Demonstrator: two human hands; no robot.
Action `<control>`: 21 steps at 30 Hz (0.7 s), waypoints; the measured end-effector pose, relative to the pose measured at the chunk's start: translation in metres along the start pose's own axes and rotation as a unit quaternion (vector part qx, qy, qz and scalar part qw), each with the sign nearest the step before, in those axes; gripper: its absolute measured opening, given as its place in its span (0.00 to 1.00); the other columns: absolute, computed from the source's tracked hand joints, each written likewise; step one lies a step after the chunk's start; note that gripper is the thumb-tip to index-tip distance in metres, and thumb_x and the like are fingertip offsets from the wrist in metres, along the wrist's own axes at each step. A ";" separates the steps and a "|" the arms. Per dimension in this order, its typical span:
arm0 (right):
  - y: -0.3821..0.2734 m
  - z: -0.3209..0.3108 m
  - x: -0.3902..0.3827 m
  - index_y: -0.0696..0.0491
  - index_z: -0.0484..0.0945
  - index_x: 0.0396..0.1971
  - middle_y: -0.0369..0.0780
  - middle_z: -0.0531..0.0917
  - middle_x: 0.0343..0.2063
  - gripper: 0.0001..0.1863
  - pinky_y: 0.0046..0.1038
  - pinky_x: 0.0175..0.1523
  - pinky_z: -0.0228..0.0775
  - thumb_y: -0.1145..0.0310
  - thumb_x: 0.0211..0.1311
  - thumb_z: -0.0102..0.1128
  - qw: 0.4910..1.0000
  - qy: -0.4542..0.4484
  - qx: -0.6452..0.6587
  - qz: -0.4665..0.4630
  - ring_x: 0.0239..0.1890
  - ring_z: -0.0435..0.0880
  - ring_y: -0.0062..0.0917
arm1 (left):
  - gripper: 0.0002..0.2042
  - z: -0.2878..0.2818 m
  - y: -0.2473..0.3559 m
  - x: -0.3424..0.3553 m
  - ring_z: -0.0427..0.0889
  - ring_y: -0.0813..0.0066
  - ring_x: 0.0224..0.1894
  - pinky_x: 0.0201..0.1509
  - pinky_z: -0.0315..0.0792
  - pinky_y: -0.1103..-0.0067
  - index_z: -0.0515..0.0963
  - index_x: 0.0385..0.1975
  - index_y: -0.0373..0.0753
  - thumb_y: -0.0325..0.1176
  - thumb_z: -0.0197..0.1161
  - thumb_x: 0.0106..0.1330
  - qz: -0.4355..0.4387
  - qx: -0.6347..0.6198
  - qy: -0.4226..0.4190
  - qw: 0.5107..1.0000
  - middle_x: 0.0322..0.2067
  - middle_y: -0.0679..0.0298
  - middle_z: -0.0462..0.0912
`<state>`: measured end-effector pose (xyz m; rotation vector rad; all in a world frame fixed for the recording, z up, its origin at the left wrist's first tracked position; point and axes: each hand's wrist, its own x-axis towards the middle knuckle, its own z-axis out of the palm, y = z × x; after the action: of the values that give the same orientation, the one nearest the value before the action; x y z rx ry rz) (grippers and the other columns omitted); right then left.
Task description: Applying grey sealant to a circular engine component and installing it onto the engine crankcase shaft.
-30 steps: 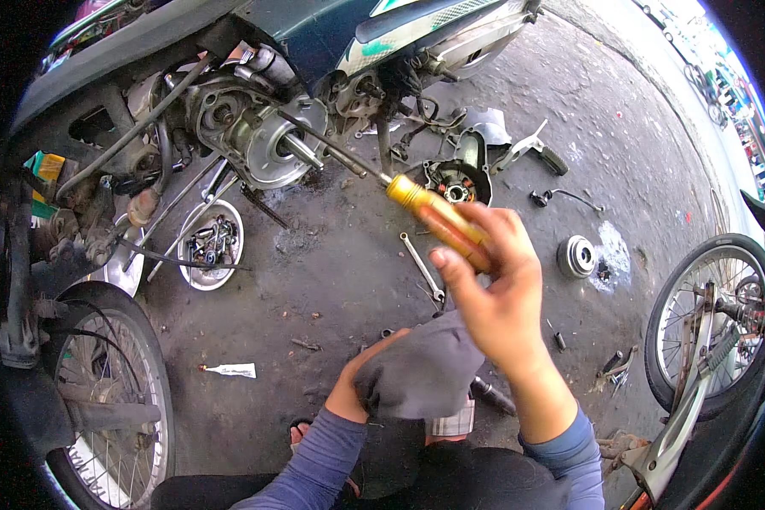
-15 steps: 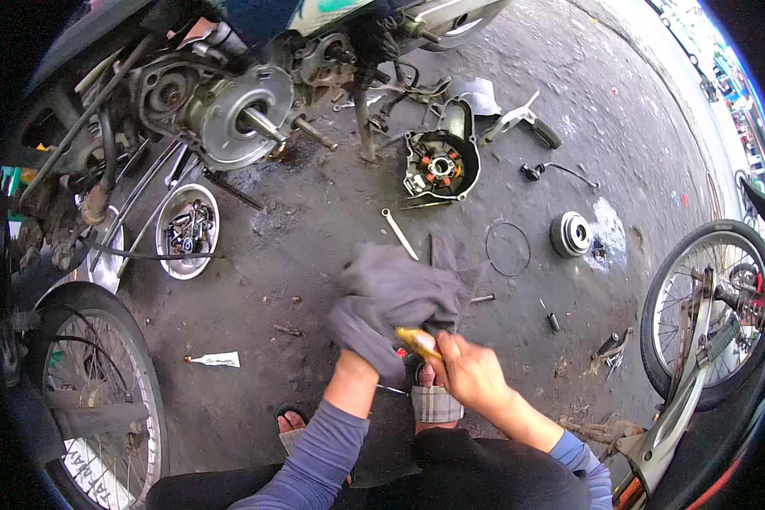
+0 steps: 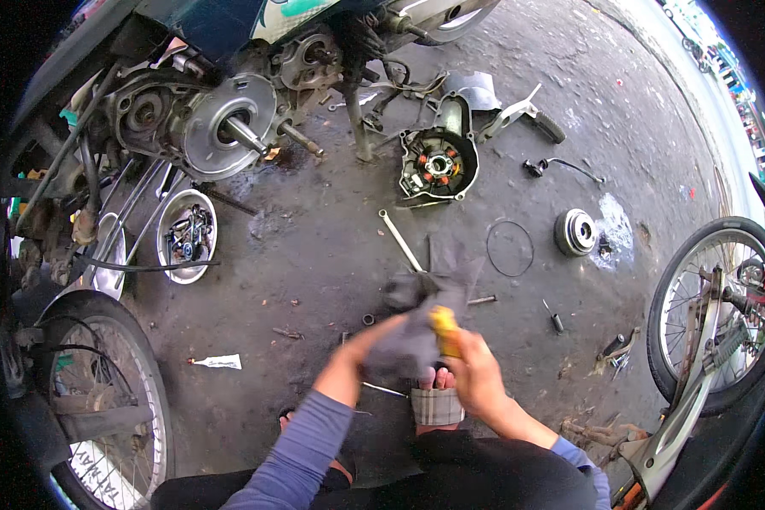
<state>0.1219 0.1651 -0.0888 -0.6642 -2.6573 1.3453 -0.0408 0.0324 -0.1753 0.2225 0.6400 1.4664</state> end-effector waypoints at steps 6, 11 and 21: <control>0.000 -0.007 0.037 0.56 0.71 0.56 0.53 0.74 0.49 0.38 0.46 0.55 0.64 0.69 0.38 0.70 0.981 0.057 -0.172 -0.068 0.52 0.72 0.49 | 0.14 0.043 -0.002 0.029 0.78 0.77 0.46 0.52 0.74 0.76 0.70 0.52 0.39 0.38 0.51 0.72 0.232 -0.234 0.010 0.944 0.44 0.66 0.77; 0.010 -0.011 0.015 0.56 0.72 0.54 0.48 0.80 0.43 0.29 0.40 0.55 0.67 0.68 0.50 0.70 0.957 -0.227 -0.124 -0.130 0.54 0.76 0.39 | 0.16 -0.034 -0.042 0.025 0.79 0.71 0.46 0.51 0.75 0.71 0.70 0.54 0.37 0.36 0.51 0.71 0.228 0.387 0.193 0.872 0.49 0.60 0.77; -0.023 -0.094 0.096 0.43 0.54 0.19 0.26 0.47 0.13 0.24 0.23 0.16 0.35 0.46 0.73 0.40 0.713 0.221 0.639 0.185 0.13 0.41 0.14 | 0.24 0.083 0.011 0.026 0.74 0.76 0.52 0.58 0.68 0.76 0.69 0.55 0.31 0.26 0.67 0.58 0.132 0.178 -0.011 0.975 0.51 0.58 0.79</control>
<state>0.0532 0.2632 -0.0245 -1.0299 -0.7749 2.2234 -0.0075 0.0782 -0.1088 0.6212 0.8790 1.5925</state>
